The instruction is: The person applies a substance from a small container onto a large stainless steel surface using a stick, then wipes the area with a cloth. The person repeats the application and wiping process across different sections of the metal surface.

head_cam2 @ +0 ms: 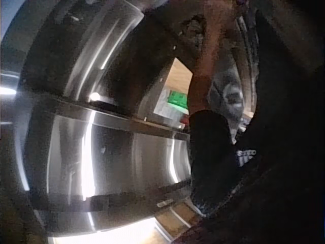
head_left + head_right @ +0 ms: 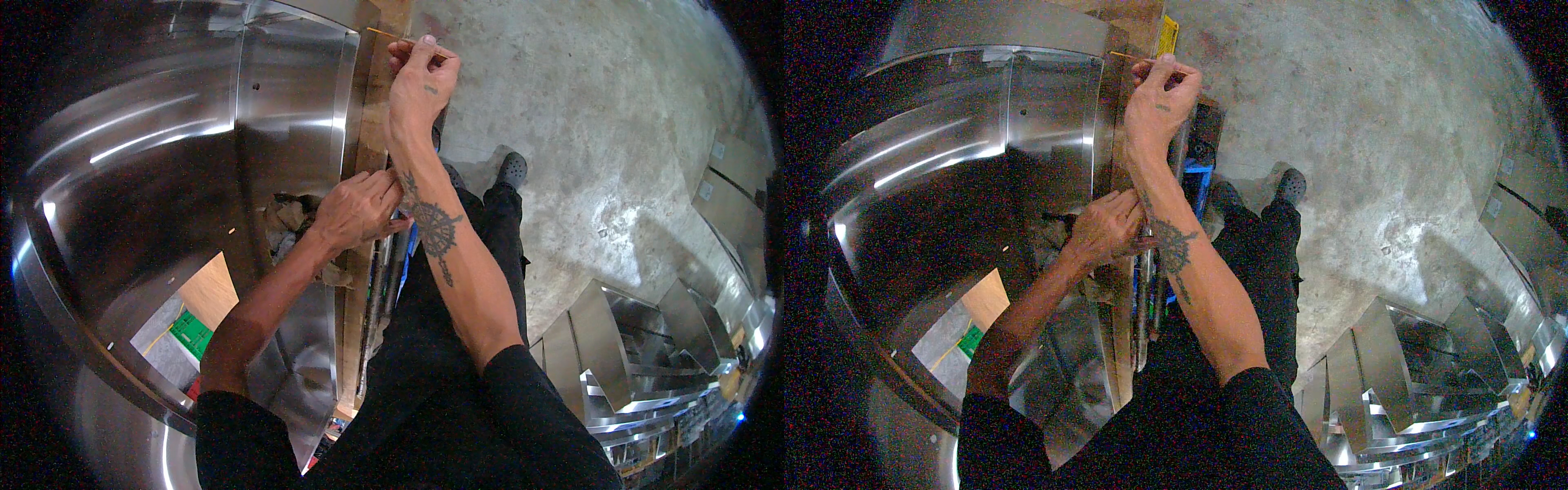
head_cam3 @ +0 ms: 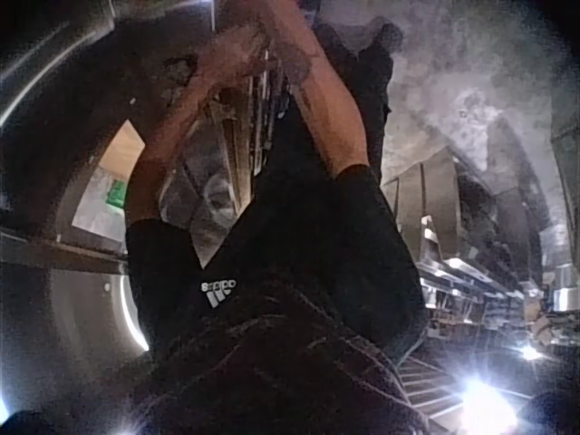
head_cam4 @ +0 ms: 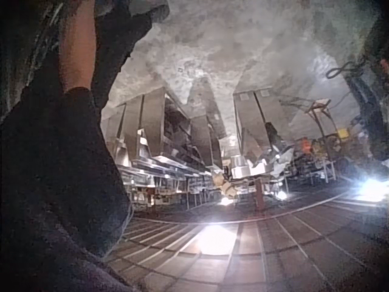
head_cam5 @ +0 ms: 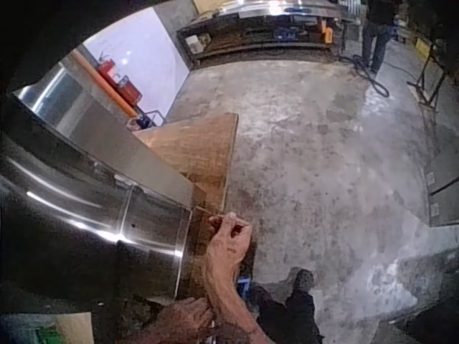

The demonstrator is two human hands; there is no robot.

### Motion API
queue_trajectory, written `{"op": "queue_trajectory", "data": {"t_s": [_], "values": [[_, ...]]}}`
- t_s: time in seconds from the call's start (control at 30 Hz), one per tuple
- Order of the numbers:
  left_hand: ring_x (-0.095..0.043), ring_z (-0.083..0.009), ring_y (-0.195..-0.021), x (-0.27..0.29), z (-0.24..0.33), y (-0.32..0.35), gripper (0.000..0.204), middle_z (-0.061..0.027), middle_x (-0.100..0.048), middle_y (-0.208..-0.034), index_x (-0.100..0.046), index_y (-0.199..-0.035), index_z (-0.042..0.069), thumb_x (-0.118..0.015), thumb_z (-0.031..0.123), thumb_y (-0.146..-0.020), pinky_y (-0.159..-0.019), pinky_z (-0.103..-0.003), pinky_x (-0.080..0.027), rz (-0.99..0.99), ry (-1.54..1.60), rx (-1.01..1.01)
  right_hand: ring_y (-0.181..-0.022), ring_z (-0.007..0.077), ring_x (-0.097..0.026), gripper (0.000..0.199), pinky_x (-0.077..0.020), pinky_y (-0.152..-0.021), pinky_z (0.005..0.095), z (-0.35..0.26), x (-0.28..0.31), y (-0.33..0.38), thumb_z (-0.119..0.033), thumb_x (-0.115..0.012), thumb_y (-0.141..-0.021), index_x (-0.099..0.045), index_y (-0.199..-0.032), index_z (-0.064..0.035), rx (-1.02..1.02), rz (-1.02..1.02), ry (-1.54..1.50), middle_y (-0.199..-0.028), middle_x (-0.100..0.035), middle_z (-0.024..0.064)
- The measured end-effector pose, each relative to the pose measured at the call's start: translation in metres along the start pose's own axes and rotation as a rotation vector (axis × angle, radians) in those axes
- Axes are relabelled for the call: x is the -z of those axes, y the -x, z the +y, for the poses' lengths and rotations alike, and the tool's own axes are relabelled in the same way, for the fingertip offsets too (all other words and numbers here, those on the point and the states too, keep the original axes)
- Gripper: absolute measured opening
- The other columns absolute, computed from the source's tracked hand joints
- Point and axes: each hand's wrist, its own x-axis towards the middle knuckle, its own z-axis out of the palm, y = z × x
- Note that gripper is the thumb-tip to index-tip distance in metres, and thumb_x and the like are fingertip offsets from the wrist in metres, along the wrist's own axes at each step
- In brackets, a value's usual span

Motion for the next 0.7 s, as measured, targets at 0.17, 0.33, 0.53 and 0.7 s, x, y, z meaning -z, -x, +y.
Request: {"op": "queue_trajectory", "data": {"t_s": [0.17, 0.33, 0.53, 0.7], "values": [[-0.068, -0.0280, -0.107, 0.0025, 0.0015, 0.0004, 0.054, -0.0154, -0.069, -0.123, -0.070, -0.113, -0.001, -0.077, 0.046, -0.088, -0.093, -0.037, -0.056, -0.034, 0.016, 0.026, -0.073, 0.0147, -0.064, 0.024, -0.0526, -0.069, 0.0302, 0.0002, -0.0018, -0.0004, -0.025, -0.054, -0.113, -0.049, -0.105, -0.0022, -0.012, 0.014, 0.047, -0.085, -0.070, 0.0109], [-0.068, -0.0284, -0.104, 0.0047, 0.0023, -0.0010, 0.054, -0.0150, -0.069, -0.120, -0.070, -0.112, -0.001, -0.076, 0.047, -0.089, -0.092, -0.037, -0.056, -0.023, 0.035, 0.031, -0.084, 0.0163, -0.070, 0.027, -0.0561, -0.075, 0.0268, 0.0007, 0.0012, -0.0012, -0.027, -0.056, -0.112, -0.048, -0.111, -0.0019, -0.039, -0.021, 0.064, -0.096, -0.070, 0.0117], [-0.067, -0.0287, -0.103, 0.0043, 0.0012, -0.0005, 0.053, -0.0153, -0.069, -0.121, -0.070, -0.112, -0.001, -0.072, 0.048, -0.092, -0.091, -0.038, -0.055, -0.038, 0.022, 0.028, -0.085, 0.0167, -0.070, 0.026, -0.0559, -0.075, 0.0266, 0.0019, 0.0016, -0.0021, -0.026, -0.056, -0.112, -0.049, -0.111, -0.0016, -0.043, -0.025, 0.088, -0.096, -0.070, 0.0119], [-0.068, -0.0287, -0.106, 0.0022, 0.0015, 0.0003, 0.054, -0.0154, -0.069, -0.122, -0.069, -0.112, -0.001, -0.073, 0.048, -0.091, -0.093, -0.038, -0.055, -0.031, 0.037, 0.036, -0.081, 0.0162, -0.068, 0.025, -0.0547, -0.073, 0.0282, 0.0015, -0.0001, -0.0008, -0.026, -0.055, -0.112, -0.049, -0.109, -0.0020, -0.028, -0.017, 0.090, -0.092, -0.070, 0.0117]]}}
